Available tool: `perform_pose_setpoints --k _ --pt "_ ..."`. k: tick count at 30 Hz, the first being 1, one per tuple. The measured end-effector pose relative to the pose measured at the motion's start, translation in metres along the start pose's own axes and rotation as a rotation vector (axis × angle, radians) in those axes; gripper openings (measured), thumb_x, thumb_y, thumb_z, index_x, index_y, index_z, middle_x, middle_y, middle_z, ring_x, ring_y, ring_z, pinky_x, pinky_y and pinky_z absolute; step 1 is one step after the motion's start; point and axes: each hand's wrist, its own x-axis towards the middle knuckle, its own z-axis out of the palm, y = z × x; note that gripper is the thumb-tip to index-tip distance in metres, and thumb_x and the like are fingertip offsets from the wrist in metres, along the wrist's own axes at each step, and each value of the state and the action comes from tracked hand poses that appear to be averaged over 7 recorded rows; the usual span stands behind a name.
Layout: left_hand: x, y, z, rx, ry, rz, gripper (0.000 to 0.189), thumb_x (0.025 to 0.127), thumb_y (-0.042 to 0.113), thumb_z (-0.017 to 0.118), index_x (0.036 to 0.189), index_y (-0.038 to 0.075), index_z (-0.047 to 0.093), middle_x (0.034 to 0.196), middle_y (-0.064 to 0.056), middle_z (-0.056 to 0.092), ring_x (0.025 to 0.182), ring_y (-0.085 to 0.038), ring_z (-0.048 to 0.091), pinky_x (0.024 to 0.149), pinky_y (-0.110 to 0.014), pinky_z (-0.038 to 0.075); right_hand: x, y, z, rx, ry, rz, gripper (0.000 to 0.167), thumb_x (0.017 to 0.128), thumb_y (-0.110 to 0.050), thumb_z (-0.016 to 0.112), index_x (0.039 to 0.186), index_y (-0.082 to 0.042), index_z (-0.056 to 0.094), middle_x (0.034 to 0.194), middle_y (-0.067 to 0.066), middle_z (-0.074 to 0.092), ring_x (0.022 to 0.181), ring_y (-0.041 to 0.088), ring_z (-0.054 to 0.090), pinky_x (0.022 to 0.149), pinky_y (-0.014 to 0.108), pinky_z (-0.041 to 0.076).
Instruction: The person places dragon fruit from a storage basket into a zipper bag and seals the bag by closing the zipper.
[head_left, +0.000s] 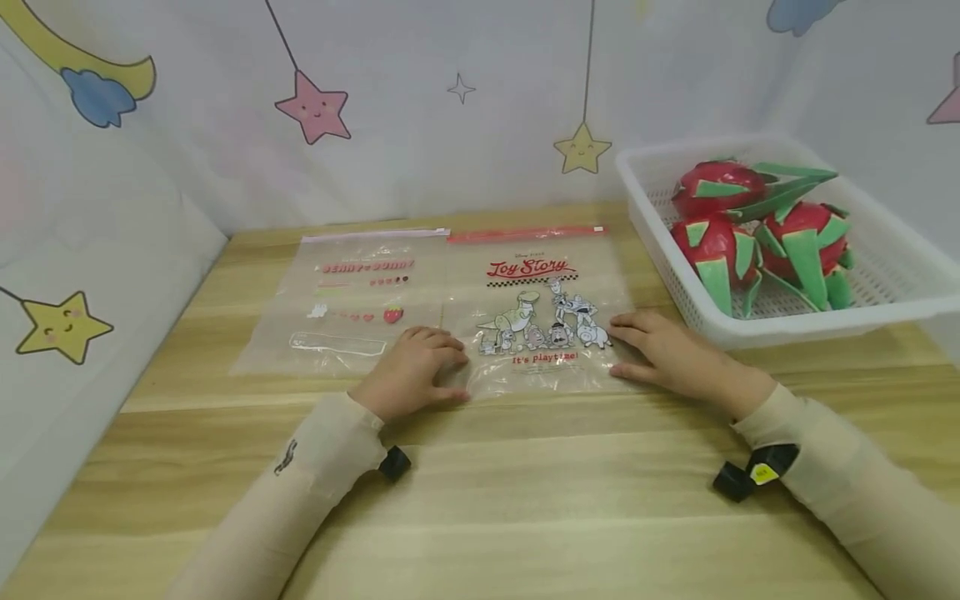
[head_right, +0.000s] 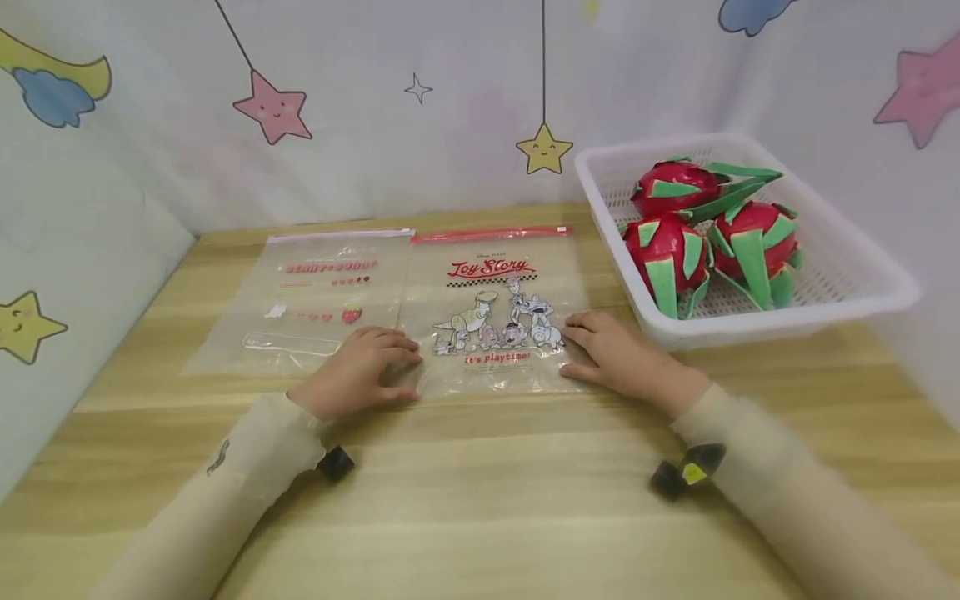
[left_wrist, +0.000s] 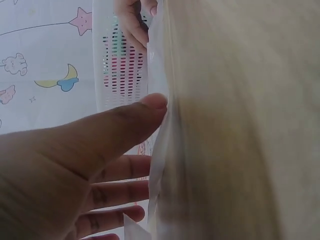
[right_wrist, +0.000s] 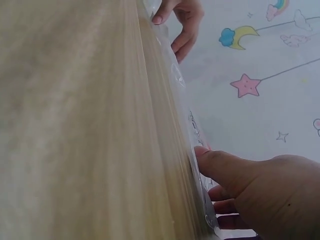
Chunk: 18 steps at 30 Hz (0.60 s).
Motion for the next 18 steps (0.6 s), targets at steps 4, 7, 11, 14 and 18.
perform_pose_setpoints --k 4,7,11,14,18 --pt "-0.003 0.004 0.000 0.018 0.014 0.060 0.047 0.080 0.045 0.074 0.110 0.010 0.070 0.119 -0.006 0.067 0.118 -0.027 0.056 0.109 -0.046 0.037 -0.003 -0.003 0.000 -0.006 -0.003 0.006 0.055 0.084 -0.029 0.074 0.124 0.006 0.060 0.125 0.022 0.059 0.116 0.039 0.056 0.099 0.051 0.046" --pt "-0.004 0.007 -0.001 0.031 0.025 0.092 0.046 0.079 0.044 0.075 0.109 0.010 0.070 0.117 -0.006 0.068 0.115 -0.025 0.058 0.106 -0.045 0.039 -0.005 -0.004 -0.001 -0.005 -0.009 0.011 0.055 0.083 -0.029 0.074 0.124 0.006 0.060 0.125 0.022 0.059 0.115 0.039 0.056 0.098 0.051 0.046" --pt "-0.005 0.010 -0.002 0.037 0.023 0.103 0.046 0.077 0.043 0.077 0.109 0.010 0.071 0.115 -0.006 0.069 0.111 -0.023 0.061 0.100 -0.042 0.044 -0.006 -0.005 -0.002 -0.012 -0.028 0.004 0.055 0.084 -0.030 0.074 0.123 0.006 0.061 0.124 0.022 0.060 0.114 0.038 0.056 0.098 0.050 0.047" --pt "-0.006 0.010 -0.003 0.039 0.022 0.114 0.046 0.076 0.043 0.077 0.108 0.011 0.071 0.114 -0.005 0.069 0.110 -0.022 0.062 0.097 -0.040 0.045 -0.008 -0.005 -0.002 -0.023 -0.030 -0.008 0.055 0.083 -0.031 0.075 0.121 0.006 0.062 0.122 0.021 0.060 0.113 0.037 0.057 0.097 0.049 0.048" --pt "-0.008 0.012 -0.002 0.035 0.028 0.147 0.046 0.076 0.044 0.077 0.109 0.012 0.070 0.113 -0.005 0.069 0.109 -0.022 0.062 0.094 -0.040 0.045 -0.013 -0.004 -0.003 -0.032 -0.019 -0.021 0.055 0.081 -0.032 0.076 0.119 0.006 0.064 0.120 0.021 0.061 0.112 0.036 0.058 0.096 0.049 0.049"
